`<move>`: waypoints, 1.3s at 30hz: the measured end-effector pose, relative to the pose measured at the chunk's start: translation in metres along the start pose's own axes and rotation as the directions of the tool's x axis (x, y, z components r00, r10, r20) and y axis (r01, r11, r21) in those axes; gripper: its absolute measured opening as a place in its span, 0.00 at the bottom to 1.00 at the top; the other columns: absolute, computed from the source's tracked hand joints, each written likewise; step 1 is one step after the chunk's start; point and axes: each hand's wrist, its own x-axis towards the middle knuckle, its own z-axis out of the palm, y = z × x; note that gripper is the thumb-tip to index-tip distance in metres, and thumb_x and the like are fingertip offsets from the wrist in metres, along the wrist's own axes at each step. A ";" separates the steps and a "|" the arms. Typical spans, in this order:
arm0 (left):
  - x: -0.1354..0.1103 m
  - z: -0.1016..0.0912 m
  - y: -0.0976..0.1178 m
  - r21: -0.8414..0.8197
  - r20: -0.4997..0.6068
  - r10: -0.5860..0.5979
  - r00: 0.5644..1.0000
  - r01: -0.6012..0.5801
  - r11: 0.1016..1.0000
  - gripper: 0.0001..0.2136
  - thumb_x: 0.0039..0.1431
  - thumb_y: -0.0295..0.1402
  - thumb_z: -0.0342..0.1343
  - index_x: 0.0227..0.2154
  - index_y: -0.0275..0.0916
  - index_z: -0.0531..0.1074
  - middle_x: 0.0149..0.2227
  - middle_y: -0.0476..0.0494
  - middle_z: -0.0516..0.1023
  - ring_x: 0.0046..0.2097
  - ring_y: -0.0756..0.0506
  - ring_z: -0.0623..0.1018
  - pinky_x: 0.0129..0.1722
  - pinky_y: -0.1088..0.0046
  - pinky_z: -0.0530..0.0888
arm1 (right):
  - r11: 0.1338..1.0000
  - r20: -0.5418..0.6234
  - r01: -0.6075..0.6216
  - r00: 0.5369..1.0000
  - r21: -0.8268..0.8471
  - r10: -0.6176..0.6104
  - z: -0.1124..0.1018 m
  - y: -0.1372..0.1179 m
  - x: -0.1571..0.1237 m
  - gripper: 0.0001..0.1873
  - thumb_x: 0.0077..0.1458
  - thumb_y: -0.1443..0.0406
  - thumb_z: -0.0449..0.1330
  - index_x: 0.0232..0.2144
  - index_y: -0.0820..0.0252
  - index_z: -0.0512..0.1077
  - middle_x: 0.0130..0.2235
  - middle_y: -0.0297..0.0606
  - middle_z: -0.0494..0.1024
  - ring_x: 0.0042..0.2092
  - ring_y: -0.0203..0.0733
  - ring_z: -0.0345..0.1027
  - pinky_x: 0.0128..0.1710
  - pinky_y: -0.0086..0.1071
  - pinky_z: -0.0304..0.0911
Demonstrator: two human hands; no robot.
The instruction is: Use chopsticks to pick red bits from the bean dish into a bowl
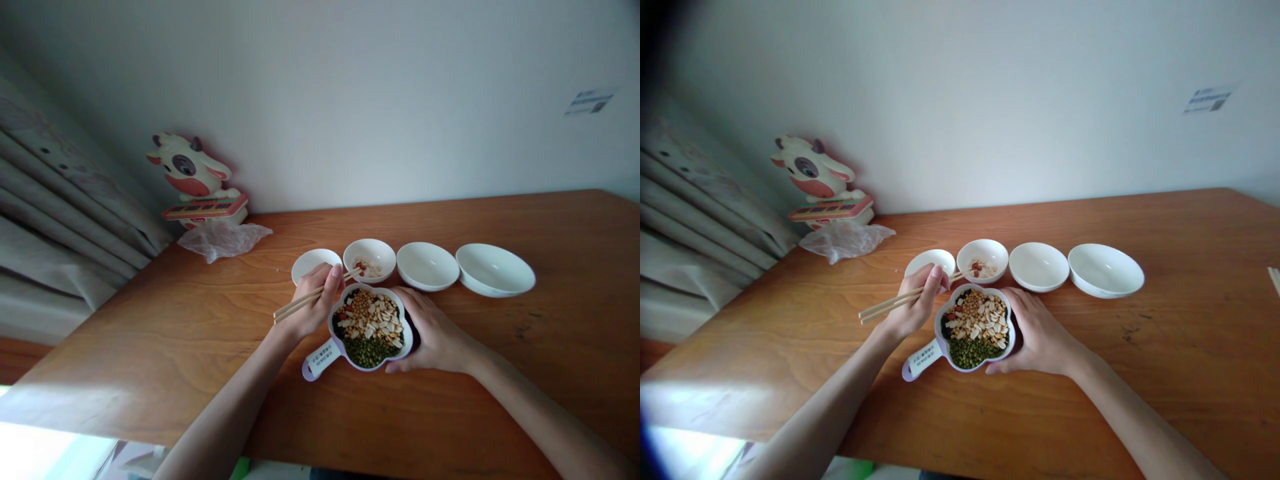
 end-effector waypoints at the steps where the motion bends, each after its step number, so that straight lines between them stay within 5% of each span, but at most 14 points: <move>1: -0.001 -0.001 0.001 -0.007 -0.001 -0.007 1.000 0.007 1.000 0.29 0.85 0.52 0.41 0.33 0.41 0.74 0.32 0.46 0.78 0.36 0.45 0.77 0.41 0.67 0.72 | 1.000 0.000 0.001 1.000 0.003 -0.001 0.000 0.000 0.000 0.73 0.40 0.33 0.81 0.76 0.49 0.53 0.69 0.58 0.71 0.69 0.77 0.69 0.69 0.72 0.66; 6: -0.008 -0.010 0.007 -0.097 0.047 -0.017 0.999 0.022 0.995 0.29 0.85 0.51 0.42 0.31 0.40 0.75 0.31 0.47 0.77 0.35 0.46 0.76 0.40 0.68 0.72 | 1.000 -0.011 0.007 1.000 0.007 -0.007 -0.002 -0.001 0.001 0.71 0.41 0.33 0.81 0.77 0.48 0.54 0.69 0.57 0.72 0.68 0.76 0.70 0.68 0.70 0.68; 10: -0.011 -0.023 0.015 -0.160 0.209 0.044 0.977 -0.010 0.987 0.28 0.85 0.50 0.43 0.32 0.40 0.75 0.32 0.46 0.78 0.35 0.46 0.75 0.40 0.69 0.72 | 1.000 -0.001 -0.001 1.000 0.009 0.001 -0.002 -0.002 0.001 0.71 0.40 0.33 0.81 0.76 0.49 0.54 0.69 0.57 0.72 0.69 0.76 0.69 0.69 0.70 0.67; 15: -0.009 -0.028 0.022 -0.185 0.389 -0.010 0.921 0.089 0.979 0.27 0.85 0.50 0.45 0.32 0.39 0.74 0.32 0.48 0.77 0.34 0.48 0.74 0.38 0.71 0.71 | 1.000 0.010 0.006 1.000 -0.005 -0.006 -0.001 0.000 -0.001 0.74 0.41 0.33 0.80 0.78 0.48 0.51 0.71 0.58 0.69 0.71 0.77 0.67 0.71 0.72 0.65; 26: -0.010 -0.020 0.021 -0.105 0.391 -0.103 0.915 0.156 0.982 0.29 0.84 0.55 0.42 0.34 0.41 0.75 0.34 0.46 0.78 0.36 0.45 0.76 0.39 0.70 0.74 | 1.000 -0.002 0.007 1.000 -0.005 -0.007 -0.002 -0.001 0.000 0.73 0.41 0.33 0.81 0.77 0.49 0.53 0.70 0.58 0.70 0.70 0.77 0.68 0.70 0.71 0.66; 39: -0.012 -0.014 0.017 -0.201 0.374 -0.149 0.915 0.237 0.951 0.30 0.83 0.56 0.40 0.34 0.41 0.76 0.32 0.47 0.76 0.35 0.45 0.75 0.38 0.70 0.77 | 1.000 -0.004 0.022 1.000 -0.001 -0.022 -0.001 0.001 0.001 0.75 0.39 0.32 0.81 0.78 0.50 0.52 0.71 0.60 0.70 0.70 0.79 0.67 0.70 0.72 0.66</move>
